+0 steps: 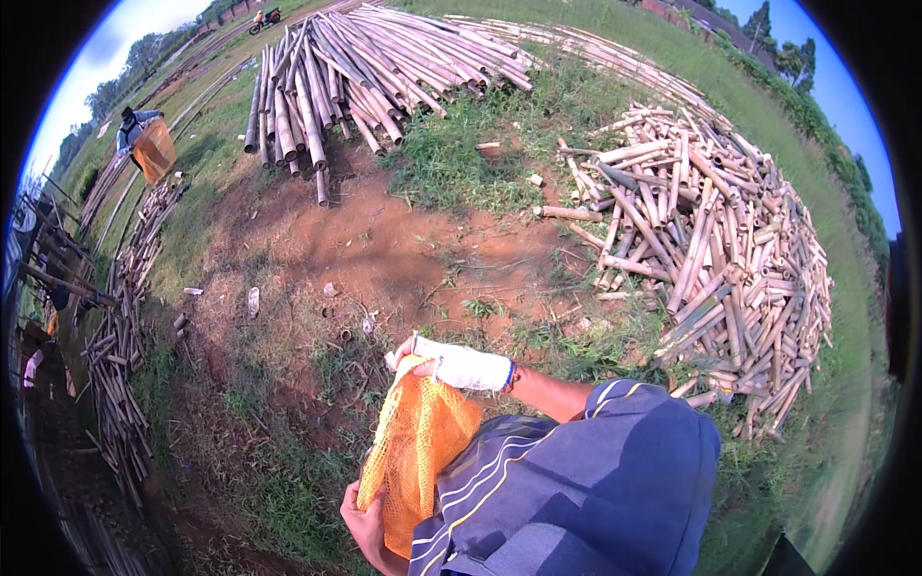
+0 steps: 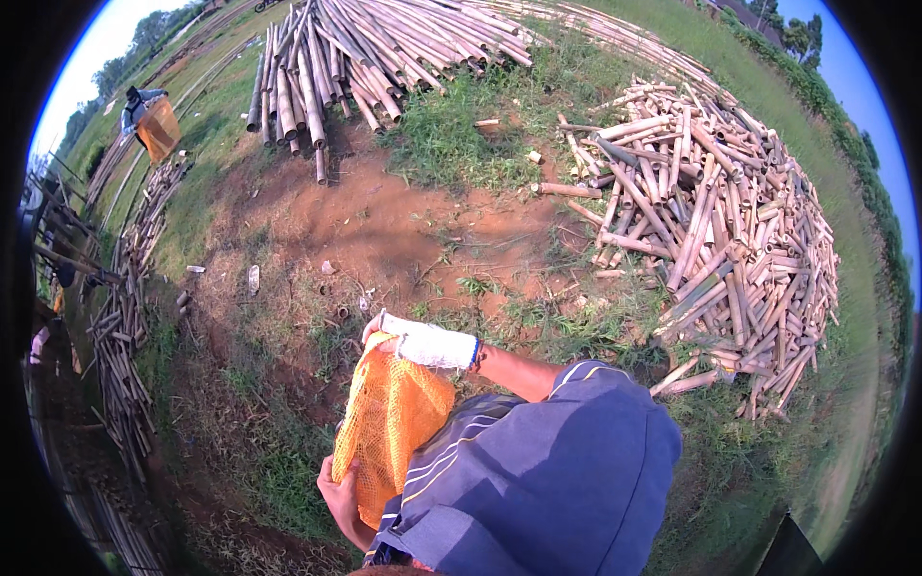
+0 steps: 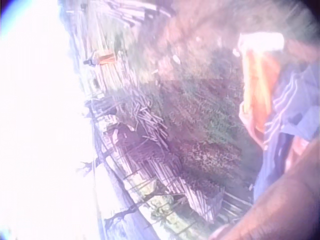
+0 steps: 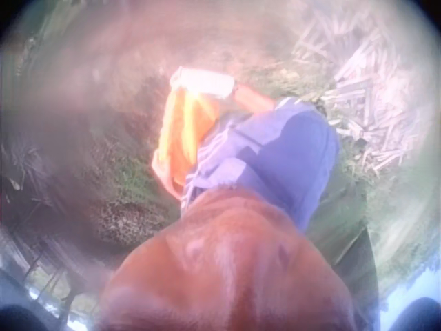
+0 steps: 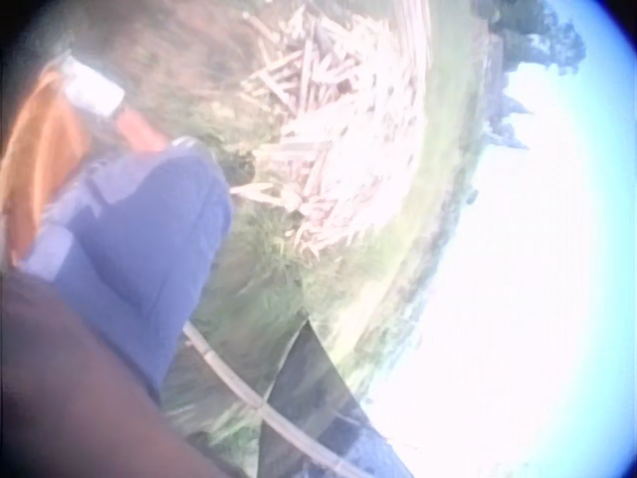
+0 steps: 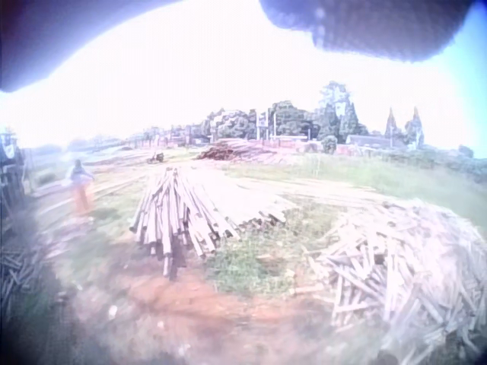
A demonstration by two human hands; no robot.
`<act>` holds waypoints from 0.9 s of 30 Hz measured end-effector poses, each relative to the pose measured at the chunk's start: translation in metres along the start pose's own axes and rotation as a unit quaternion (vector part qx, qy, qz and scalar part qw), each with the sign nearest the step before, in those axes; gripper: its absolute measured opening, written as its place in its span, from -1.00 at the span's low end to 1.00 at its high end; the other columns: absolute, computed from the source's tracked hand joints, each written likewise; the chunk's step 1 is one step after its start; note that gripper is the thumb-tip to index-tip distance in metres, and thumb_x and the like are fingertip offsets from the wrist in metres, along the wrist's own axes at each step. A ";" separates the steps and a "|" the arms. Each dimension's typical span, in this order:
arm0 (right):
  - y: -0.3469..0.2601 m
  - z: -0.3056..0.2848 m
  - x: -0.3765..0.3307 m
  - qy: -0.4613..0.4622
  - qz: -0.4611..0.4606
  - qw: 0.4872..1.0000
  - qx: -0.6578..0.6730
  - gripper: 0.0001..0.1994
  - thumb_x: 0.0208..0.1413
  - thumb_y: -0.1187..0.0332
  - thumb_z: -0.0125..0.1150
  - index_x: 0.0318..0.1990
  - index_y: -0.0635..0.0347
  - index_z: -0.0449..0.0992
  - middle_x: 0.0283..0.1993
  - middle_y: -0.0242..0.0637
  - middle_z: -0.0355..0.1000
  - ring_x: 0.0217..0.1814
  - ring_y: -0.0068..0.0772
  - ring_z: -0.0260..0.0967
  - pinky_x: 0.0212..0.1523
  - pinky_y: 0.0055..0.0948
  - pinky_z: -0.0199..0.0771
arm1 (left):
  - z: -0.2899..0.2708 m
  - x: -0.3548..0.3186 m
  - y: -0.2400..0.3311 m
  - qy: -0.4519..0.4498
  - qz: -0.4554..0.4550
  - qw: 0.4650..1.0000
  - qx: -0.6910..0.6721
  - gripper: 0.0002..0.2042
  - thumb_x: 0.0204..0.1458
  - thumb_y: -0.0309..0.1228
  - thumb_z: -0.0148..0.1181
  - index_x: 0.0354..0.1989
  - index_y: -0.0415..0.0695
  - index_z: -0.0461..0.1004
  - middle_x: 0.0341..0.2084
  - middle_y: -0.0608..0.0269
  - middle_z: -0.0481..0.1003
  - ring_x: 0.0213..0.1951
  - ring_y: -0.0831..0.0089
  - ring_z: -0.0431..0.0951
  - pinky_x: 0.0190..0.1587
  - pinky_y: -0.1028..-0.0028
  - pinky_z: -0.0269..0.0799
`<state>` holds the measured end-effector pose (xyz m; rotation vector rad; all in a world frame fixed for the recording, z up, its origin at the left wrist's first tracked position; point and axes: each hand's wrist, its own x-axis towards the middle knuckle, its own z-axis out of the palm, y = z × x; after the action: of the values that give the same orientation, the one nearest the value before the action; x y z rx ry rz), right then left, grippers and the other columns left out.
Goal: The person picks up short bamboo pieces from a large pile and places them into an orange mesh bag. They repeatedly gather bamboo, fill the bag, tie it shut, and carry it to a nearby pile before returning to repeat the process.
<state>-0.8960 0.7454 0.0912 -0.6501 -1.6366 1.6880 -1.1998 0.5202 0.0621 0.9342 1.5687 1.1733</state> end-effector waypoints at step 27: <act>0.060 0.221 0.626 -0.132 0.265 0.924 0.243 -0.76 0.34 0.35 0.32 0.07 0.11 0.46 0.01 -0.34 0.53 0.12 -0.38 0.53 0.22 -0.32 0.52 | -0.446 0.313 0.076 -0.042 -0.115 0.991 -0.060 -0.36 0.04 -0.24 0.63 0.26 -0.26 0.55 0.00 0.26 0.66 0.03 0.52 0.58 0.18 0.38 0.50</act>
<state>-1.4712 1.0810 0.1174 -0.6668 -1.1776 2.5594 -1.7110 0.7175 0.1110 0.6944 1.4780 1.0403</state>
